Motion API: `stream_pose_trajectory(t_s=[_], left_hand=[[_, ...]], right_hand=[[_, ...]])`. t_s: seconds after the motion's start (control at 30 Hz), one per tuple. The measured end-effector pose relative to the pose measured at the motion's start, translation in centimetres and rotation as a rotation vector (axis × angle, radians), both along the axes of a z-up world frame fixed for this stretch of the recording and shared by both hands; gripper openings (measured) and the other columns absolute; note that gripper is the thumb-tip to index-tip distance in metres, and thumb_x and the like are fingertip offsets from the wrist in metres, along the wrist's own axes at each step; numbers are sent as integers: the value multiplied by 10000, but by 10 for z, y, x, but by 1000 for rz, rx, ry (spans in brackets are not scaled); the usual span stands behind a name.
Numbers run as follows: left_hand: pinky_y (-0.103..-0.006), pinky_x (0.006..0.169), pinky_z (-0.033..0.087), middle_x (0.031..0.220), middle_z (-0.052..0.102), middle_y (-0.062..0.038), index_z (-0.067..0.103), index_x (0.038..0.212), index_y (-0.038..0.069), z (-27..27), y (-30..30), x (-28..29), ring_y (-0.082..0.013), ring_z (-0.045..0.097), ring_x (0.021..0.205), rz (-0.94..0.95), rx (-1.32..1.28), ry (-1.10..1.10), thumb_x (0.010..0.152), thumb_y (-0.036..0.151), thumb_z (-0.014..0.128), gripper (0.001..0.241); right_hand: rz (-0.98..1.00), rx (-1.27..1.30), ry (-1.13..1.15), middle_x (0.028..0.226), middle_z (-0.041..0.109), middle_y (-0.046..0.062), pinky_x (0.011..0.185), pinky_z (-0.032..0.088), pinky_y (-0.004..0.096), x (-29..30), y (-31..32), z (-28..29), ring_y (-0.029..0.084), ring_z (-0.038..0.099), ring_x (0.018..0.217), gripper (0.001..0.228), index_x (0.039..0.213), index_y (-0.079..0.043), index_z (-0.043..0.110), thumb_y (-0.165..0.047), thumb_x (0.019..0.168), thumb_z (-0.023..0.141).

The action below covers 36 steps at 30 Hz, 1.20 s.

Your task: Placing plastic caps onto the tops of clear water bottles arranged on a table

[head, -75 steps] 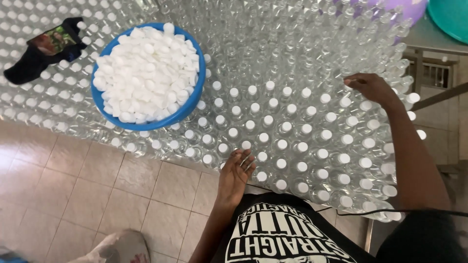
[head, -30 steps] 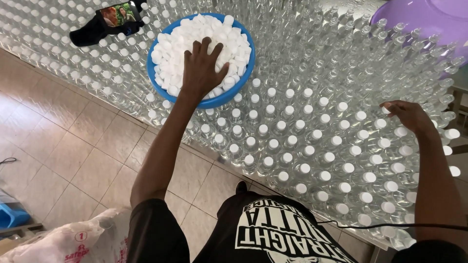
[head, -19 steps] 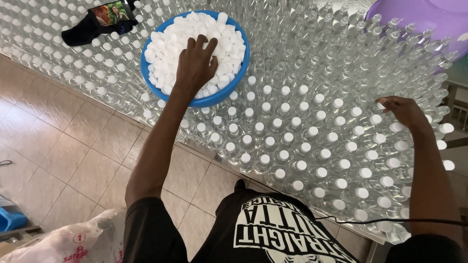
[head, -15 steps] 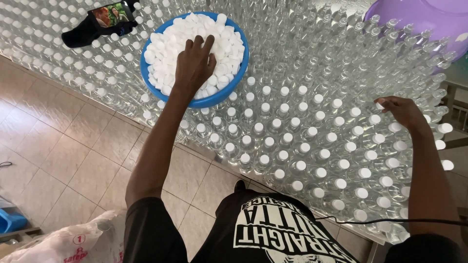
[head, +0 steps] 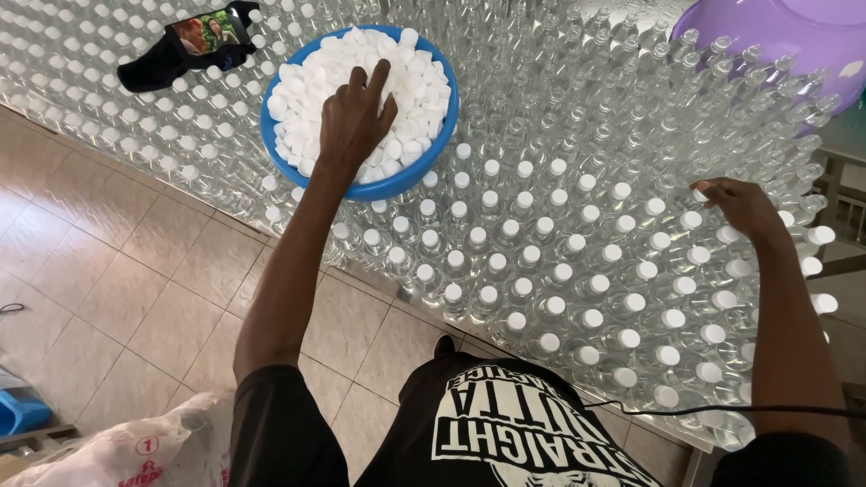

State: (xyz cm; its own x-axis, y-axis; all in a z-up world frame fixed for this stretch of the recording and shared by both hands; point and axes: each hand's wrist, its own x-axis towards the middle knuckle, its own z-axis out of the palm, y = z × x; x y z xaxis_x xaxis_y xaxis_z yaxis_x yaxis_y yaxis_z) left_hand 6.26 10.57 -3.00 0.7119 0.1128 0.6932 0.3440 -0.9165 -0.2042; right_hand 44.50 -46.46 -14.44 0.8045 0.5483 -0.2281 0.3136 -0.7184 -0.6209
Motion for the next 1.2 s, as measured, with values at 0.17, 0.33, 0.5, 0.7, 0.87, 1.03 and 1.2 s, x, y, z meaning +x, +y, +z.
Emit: stream_pose_trajectory(t_s=[0.17, 0.33, 0.5, 0.7, 0.87, 1.03, 1.2], left_hand=[[-305, 392, 438, 1094, 684, -155, 540, 1457, 100, 13, 7, 1, -196, 570, 539, -62, -247, -102, 1108, 206, 678, 390], [-389, 628, 579, 1346, 760, -197, 469, 1447, 265, 33, 23, 4, -247, 778, 939, -26, -928, -608, 1120, 352, 566, 352], [-270, 454, 361, 805, 615, -41, 613, 1304, 155, 70, 19, -4, -122, 500, 561, -417, -2187, -967, 867, 301, 693, 468], [-281, 408, 486, 827, 754, -90, 668, 1289, 109, 43, -56, 12, -143, 576, 510, -1241, -2700, -684, 1057, 183, 679, 243], [-234, 459, 406, 916, 698, -29, 636, 1389, 137, -2, -141, 30, -97, 493, 601, -1381, -2862, -495, 1098, 250, 631, 312], [-190, 483, 407, 911, 626, 20, 678, 1344, 149, -55, -215, 39, -56, 479, 641, -1119, -3093, -413, 1088, 277, 617, 292], [-179, 488, 379, 899, 604, 22, 649, 1344, 156, -72, -256, 30, -43, 484, 644, -856, -3208, -457, 1059, 279, 657, 310]], right_hand=[[7, 4, -11, 1199, 786, 239, 840, 497, 509, -2, 1, 2, 382, 721, 1096, 409, 1422, -121, 786, -417, 1234, 576], [-16, -17, 9, 1219, 779, 240, 864, 484, 513, -6, 2, 7, 395, 704, 1121, 434, 1440, -131, 776, -445, 1218, 573], [5, -7, -20, 1188, 789, 238, 793, 495, 495, 7, -4, -8, 391, 721, 1051, 434, 1436, -117, 781, -439, 1221, 585], [43, -99, -327, 1219, 800, 242, 833, 545, 579, -7, -1, -3, 439, 722, 1117, 523, 1432, -44, 777, -481, 1174, 650], [189, 47, -758, 1280, 757, 300, 905, 474, 567, -89, 35, 47, 446, 630, 1162, 412, 1424, 13, 774, -319, 1184, 726], [339, 463, -400, 1105, 796, 178, 934, 592, 518, -255, 98, 135, 398, 773, 1040, 284, 1233, -67, 802, -241, 1009, 819], [535, 278, -622, 1127, 759, 90, 837, 630, 444, -316, 123, 123, 301, 775, 995, 348, 1344, -199, 757, -401, 1068, 696]])
